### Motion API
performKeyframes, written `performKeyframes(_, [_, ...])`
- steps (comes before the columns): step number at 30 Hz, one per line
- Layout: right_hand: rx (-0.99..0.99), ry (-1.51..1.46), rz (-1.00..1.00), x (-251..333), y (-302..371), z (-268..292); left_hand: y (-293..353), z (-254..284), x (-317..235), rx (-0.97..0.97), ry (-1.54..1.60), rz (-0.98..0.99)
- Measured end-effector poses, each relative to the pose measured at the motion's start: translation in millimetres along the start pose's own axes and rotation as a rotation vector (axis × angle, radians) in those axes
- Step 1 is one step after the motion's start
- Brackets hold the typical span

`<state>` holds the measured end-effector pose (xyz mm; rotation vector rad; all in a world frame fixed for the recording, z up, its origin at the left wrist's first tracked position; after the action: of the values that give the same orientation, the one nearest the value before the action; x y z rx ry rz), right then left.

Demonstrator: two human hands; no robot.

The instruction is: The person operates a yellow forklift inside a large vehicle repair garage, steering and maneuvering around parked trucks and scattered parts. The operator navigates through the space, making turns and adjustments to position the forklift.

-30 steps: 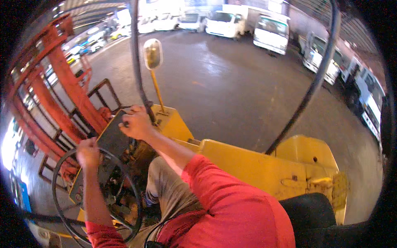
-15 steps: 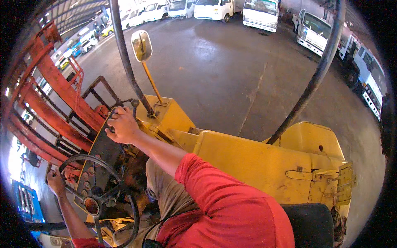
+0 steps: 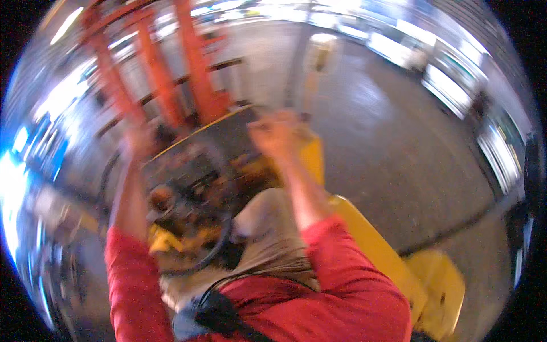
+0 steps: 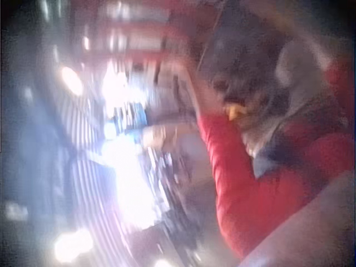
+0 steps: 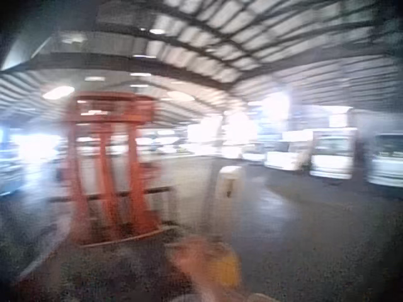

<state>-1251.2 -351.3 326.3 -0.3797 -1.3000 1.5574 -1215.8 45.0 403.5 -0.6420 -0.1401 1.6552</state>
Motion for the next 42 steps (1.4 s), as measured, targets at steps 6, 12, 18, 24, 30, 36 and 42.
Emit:
performKeyframes(6, [-0.092,0.084,0.13,-32.8,5.3,17.0,-5.1,-23.4,-66.7,-0.028,0.055,-0.189])
performKeyframes(12, [-0.066,0.123,0.277,-5.4,15.4,31.6,53.8,-37.1,-88.6,-0.225,-0.055,-0.486])
performKeyframes(18, [0.072,0.177,0.216,-11.7,33.1,56.3,204.6,-74.4,-147.7,-0.043,0.136,-0.831])
performKeyframes(24, [0.18,0.251,0.253,-59.2,31.4,35.2,358.0,-28.1,-65.6,0.12,0.443,-1.131])
performKeyframes(30, [0.193,0.322,0.241,-94.8,18.6,10.8,377.8,5.9,44.7,-0.146,0.481,-0.842])
performKeyframes(36, [0.045,0.246,0.269,-36.3,2.6,22.8,349.9,52.1,107.6,-0.531,0.254,-0.36])
performKeyframes(42, [0.123,0.479,0.424,-130.1,-15.1,-12.6,334.1,47.0,113.8,-0.662,0.258,-0.385])
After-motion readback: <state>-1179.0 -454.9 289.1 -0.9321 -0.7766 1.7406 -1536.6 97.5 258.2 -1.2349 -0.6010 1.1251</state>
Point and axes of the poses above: each hand's wrist, its own y-axis away from the middle knuckle, its own z-axis out of the back of the hand, x = y × z, the point moved 3 cm from there along -y, towards the middle knuckle, and after that the axes turned 1 degree about -z, right-handed, at the moved point
